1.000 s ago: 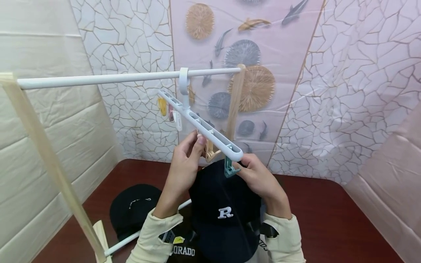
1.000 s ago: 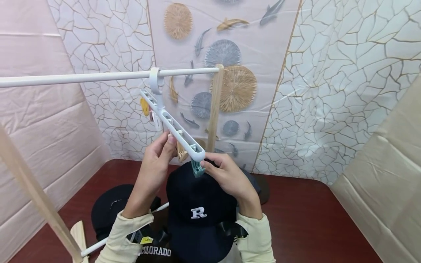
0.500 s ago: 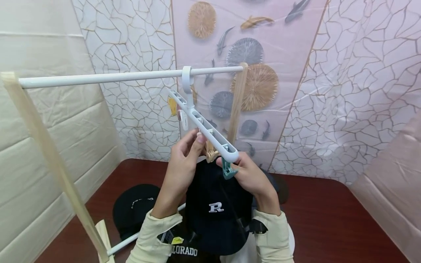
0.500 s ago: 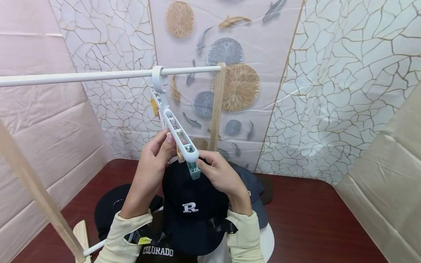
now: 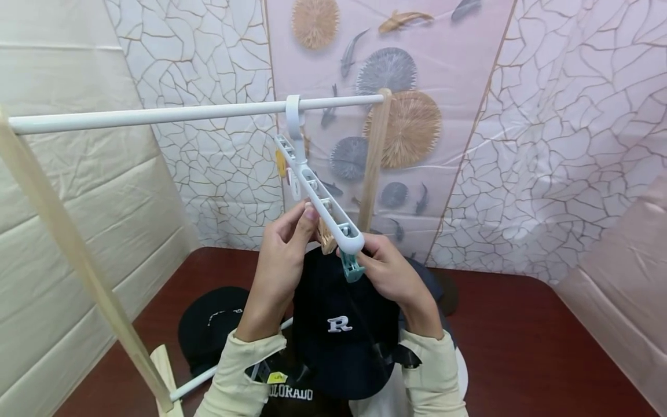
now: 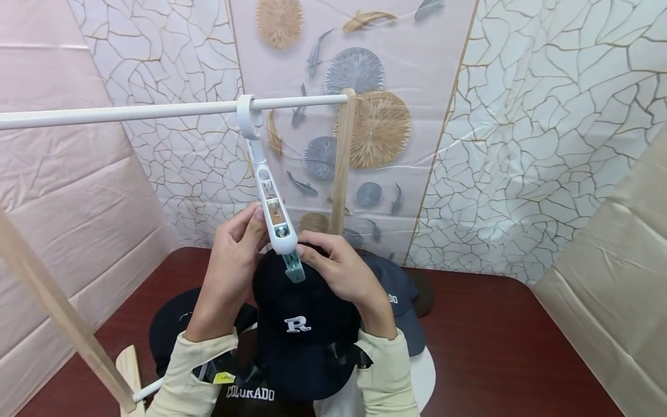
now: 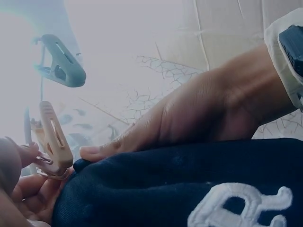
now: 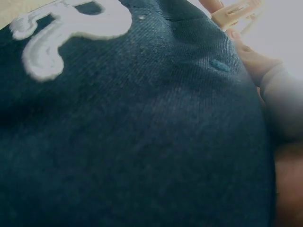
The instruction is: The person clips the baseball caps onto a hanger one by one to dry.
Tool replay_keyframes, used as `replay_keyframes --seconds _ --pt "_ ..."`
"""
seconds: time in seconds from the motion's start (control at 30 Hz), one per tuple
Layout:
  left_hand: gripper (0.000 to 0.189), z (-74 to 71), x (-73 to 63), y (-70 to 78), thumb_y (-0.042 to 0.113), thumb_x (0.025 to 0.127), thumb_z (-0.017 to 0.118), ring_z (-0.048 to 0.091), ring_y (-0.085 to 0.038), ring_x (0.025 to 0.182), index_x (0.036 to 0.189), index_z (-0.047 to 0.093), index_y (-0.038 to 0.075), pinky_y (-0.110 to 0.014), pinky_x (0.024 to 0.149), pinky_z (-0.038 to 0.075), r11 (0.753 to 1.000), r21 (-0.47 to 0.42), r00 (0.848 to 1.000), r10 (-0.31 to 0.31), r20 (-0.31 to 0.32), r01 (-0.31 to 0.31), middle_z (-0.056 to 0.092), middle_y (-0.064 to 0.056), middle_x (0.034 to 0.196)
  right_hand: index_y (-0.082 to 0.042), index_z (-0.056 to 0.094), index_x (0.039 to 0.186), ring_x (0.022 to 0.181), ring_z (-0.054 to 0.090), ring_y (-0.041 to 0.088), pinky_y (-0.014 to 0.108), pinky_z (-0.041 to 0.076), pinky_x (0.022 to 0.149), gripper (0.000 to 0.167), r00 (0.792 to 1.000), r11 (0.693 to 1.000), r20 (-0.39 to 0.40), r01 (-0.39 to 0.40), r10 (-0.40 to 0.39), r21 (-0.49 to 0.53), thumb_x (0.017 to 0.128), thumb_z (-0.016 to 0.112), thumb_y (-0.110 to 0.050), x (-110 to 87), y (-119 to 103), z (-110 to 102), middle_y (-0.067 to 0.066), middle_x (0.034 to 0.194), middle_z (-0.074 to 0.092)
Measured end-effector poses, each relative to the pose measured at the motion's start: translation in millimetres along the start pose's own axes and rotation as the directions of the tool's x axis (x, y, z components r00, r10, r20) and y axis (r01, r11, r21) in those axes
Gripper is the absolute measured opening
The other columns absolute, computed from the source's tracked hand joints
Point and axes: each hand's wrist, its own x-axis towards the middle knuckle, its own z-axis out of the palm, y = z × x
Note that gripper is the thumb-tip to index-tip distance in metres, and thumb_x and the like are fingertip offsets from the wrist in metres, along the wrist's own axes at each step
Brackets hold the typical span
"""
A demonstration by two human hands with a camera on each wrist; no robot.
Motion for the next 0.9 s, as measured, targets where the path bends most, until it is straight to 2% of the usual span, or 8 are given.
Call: replay_keyframes --seconds 0.23,0.33,0.37,0.47,0.5,0.57,0.67,0.9 --pt "0.041 0.1 -0.4 -0.9 0.018 0.111 0.055 0.055 -0.02 0.138 0.146 0.059 -0.002 -0.038 0.114 0.045 1.0 -0.022 0.999 0.012 -0.036 -0.012 0.062 -0.013 0.147 0.01 0.071 0.112 0.09 0.055 0.019 0.028 0.045 0.082 0.017 0.999 0.997 -0.041 0.027 -0.03 -0.07 0.104 0.056 0.007 -0.1 -6 4 0.014 0.101 0.067" --pt "0.038 0.6 -0.2 -0.8 0.016 0.111 0.055 0.055 -0.019 0.138 0.14 0.063 -0.007 -0.038 0.115 0.044 0.999 -0.022 0.999 0.023 -0.048 -0.025 0.066 -0.018 0.139 0.008 0.07 0.125 0.104 0.059 0.016 0.027 0.047 0.092 0.024 0.998 0.997 -0.036 0.048 -0.05 -0.066 0.105 0.057 0.005 0.4 -10 6 0.014 0.118 0.071" --pt "0.037 0.7 -0.1 -0.8 0.015 0.111 0.055 0.057 -0.019 0.136 0.139 0.064 -0.007 -0.037 0.114 0.045 0.999 -0.021 0.998 0.024 -0.052 -0.025 0.068 -0.02 0.135 0.007 0.07 0.126 0.105 0.059 0.015 0.027 0.047 0.092 0.025 0.998 0.996 -0.031 0.058 -0.061 -0.064 0.105 0.058 0.004 0.7 -11 7 0.013 0.119 0.071" --pt "0.037 0.4 -0.2 -0.1 0.014 0.111 0.055 0.059 -0.021 0.132 0.14 0.062 -0.009 -0.035 0.109 0.049 1.0 -0.015 0.998 0.016 -0.062 -0.017 0.068 -0.021 0.135 0.003 0.071 0.121 0.1 0.06 0.014 0.028 0.047 0.088 0.02 0.996 0.994 -0.021 0.085 -0.087 -0.07 0.105 0.059 0.0 2.0 -13 9 0.009 0.108 0.069" --pt "0.038 0.4 -0.2 0.5 0.014 0.111 0.055 0.06 -0.022 0.132 0.143 0.06 -0.007 -0.034 0.107 0.05 1.0 -0.018 0.998 0.012 -0.065 -0.013 0.068 -0.021 0.136 0.002 0.072 0.116 0.092 0.057 0.016 0.029 0.045 0.083 0.017 0.995 0.993 -0.022 0.093 -0.095 -0.078 0.105 0.059 -0.002 2.4 -13 9 0.007 0.1 0.065" --pt "0.04 0.2 -0.3 0.9 0.013 0.111 0.054 0.058 -0.022 0.135 0.145 0.057 -0.008 -0.031 0.106 0.05 1.0 -0.017 0.998 0.004 -0.07 -0.006 0.063 -0.018 0.144 -0.002 0.072 0.111 0.085 0.053 0.018 0.031 0.043 0.078 0.014 0.994 0.99 -0.022 0.105 -0.108 -0.091 0.105 0.06 -0.005 3.2 -13 9 0.004 0.094 0.059" --pt "0.04 0.2 -0.1 1.2 0.011 0.111 0.053 0.056 -0.022 0.136 0.146 0.056 -0.008 -0.029 0.105 0.05 1.0 -0.016 0.997 0.001 -0.079 -0.002 0.06 -0.018 0.148 -0.004 0.074 0.112 0.086 0.055 0.019 0.031 0.045 0.079 0.016 0.993 0.988 -0.024 0.113 -0.116 -0.106 0.106 0.06 -0.008 3.9 -14 10 0.002 0.097 0.063" --pt "0.036 1.5 0.2 0.5 0.01 0.111 0.054 0.059 -0.02 0.131 0.141 0.061 -0.008 -0.031 0.103 0.052 1.0 -0.012 0.995 0.018 -0.098 -0.019 0.064 -0.02 0.143 -0.004 0.075 0.114 0.089 0.058 0.018 0.031 0.048 0.082 0.017 0.994 0.985 -0.027 0.105 -0.11 -0.135 0.106 0.061 -0.01 3.2 -15 9 0.004 0.103 0.069"
